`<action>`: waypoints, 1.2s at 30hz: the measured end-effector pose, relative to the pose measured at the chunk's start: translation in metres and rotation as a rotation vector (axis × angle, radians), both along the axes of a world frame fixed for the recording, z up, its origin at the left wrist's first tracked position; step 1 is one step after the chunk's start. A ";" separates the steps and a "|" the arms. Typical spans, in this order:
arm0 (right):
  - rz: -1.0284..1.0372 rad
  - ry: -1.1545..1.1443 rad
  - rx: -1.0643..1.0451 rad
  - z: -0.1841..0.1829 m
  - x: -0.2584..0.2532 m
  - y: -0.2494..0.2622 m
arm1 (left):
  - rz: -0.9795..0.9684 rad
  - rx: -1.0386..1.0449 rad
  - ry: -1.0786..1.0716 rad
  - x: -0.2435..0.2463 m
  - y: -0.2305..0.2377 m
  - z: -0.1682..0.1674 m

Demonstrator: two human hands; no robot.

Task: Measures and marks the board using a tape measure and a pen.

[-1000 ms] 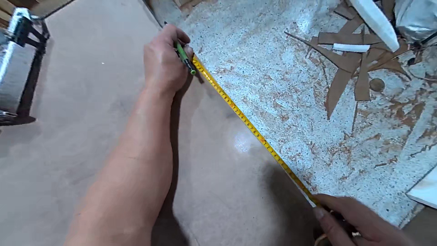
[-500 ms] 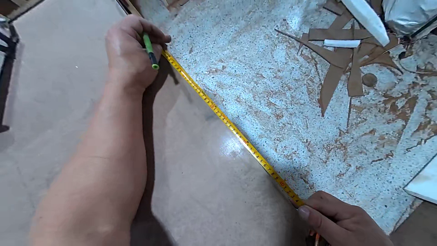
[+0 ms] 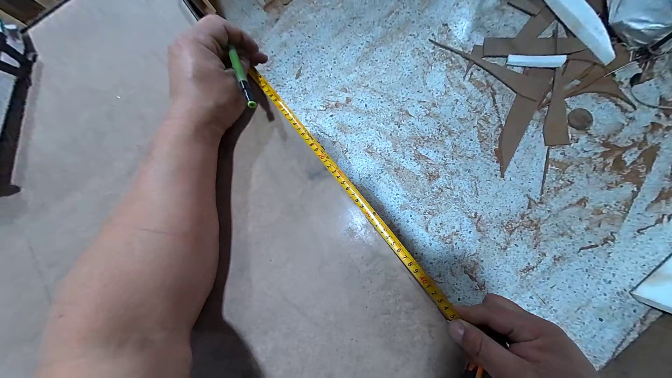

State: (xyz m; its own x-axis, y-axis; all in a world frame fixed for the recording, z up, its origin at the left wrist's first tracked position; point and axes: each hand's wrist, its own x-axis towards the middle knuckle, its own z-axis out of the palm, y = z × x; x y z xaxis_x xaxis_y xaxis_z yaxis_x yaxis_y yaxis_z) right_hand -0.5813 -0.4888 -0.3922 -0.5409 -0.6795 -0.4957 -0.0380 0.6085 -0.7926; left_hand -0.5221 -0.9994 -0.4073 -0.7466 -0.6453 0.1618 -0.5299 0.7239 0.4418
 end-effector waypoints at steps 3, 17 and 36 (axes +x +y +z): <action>-0.010 0.002 -0.005 0.000 0.001 0.001 | -0.021 -0.109 0.234 0.007 0.004 -0.004; 0.004 0.027 -0.005 -0.002 0.002 0.000 | -0.553 0.778 0.260 0.056 0.240 0.010; -0.019 -0.005 -0.017 -0.002 0.003 0.000 | -0.593 0.673 0.238 0.053 0.242 0.007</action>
State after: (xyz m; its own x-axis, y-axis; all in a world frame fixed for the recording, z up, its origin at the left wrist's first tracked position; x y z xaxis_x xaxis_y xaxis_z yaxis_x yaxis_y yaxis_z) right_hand -0.5778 -0.4886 -0.3941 -0.5514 -0.6775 -0.4868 -0.0227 0.5955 -0.8031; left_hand -0.4691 -0.7577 -0.3999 -0.9797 -0.1823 0.0829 0.0033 0.3995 0.9167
